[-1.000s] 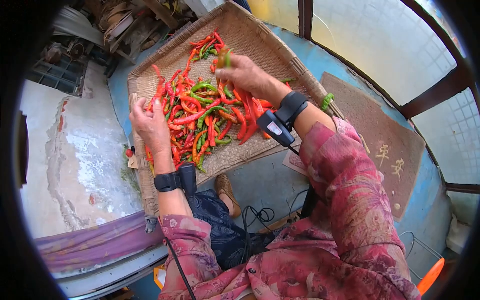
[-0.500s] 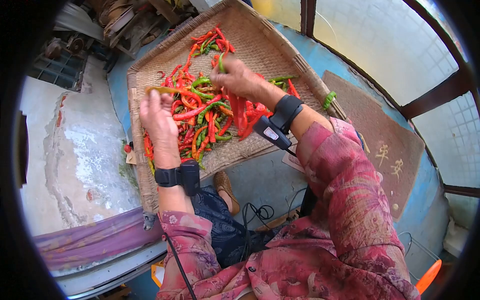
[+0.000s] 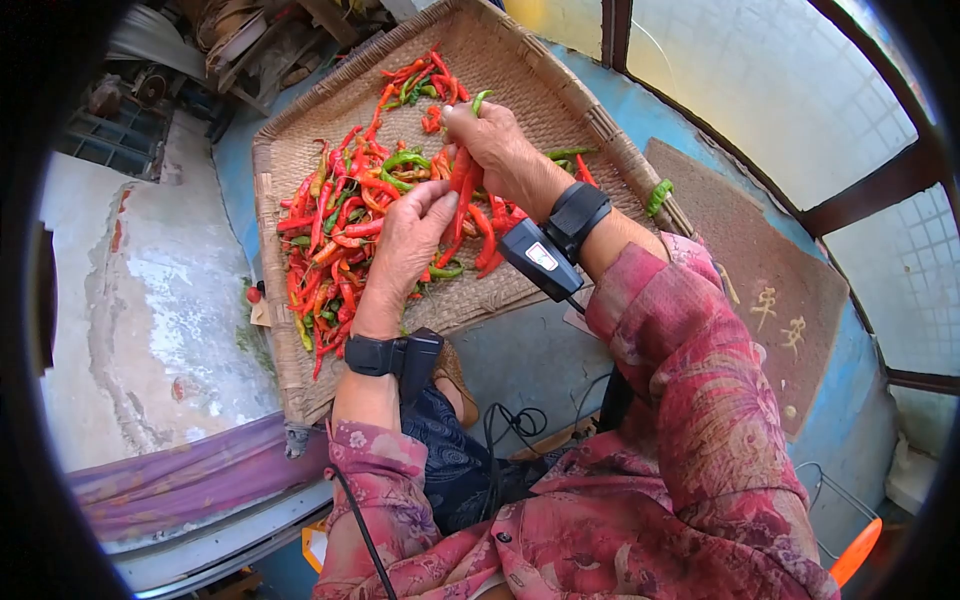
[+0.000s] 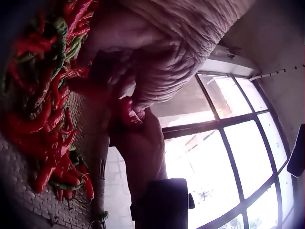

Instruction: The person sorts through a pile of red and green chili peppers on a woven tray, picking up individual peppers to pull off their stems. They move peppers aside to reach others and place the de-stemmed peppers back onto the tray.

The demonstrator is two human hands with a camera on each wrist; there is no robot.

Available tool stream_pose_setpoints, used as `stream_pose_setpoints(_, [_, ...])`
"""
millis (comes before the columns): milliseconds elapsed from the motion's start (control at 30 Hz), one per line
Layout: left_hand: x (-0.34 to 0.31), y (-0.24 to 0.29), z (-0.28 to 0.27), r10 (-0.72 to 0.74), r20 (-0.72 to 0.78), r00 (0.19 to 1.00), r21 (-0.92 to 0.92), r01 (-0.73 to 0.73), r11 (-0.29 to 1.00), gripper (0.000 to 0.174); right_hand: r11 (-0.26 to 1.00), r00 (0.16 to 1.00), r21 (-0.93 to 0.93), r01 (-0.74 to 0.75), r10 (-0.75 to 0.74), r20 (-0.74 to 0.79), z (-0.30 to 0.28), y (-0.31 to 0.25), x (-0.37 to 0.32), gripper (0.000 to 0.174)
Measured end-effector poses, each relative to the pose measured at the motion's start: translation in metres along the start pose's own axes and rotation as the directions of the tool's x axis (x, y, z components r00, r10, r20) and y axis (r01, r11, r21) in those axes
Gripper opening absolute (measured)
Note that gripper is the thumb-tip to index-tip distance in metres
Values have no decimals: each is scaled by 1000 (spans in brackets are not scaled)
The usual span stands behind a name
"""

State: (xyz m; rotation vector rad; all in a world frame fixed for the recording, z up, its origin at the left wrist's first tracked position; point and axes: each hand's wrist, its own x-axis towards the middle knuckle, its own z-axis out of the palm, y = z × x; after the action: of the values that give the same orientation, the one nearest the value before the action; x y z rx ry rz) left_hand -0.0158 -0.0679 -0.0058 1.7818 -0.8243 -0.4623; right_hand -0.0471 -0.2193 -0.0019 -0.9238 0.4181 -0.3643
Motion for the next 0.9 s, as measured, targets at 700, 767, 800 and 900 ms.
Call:
stream_pose_setpoints(700, [10, 5, -74, 213, -756, 619, 193, -101, 976, 30, 999, 1000, 51, 13, -14, 13, -2, -14, -6, 17])
stream_pose_setpoints(767, [5, 18, -55, 328, -552, 766, 384, -115, 916, 28, 999, 1000, 50, 20, -21, 18, 1, -11, -5, 18])
stream_pose_setpoints(800, [0, 31, -37, 133, -428, 894, 202, -49, 978, 26, 998, 999, 49, 29, -30, 22, 2, -9, -5, 19])
stream_pose_setpoints(900, [-7, 23, 4, 316, -120, 941, 472, -226, 852, 30, 997, 997, -15, 72, -72, 33, 6, -4, -6, 20])
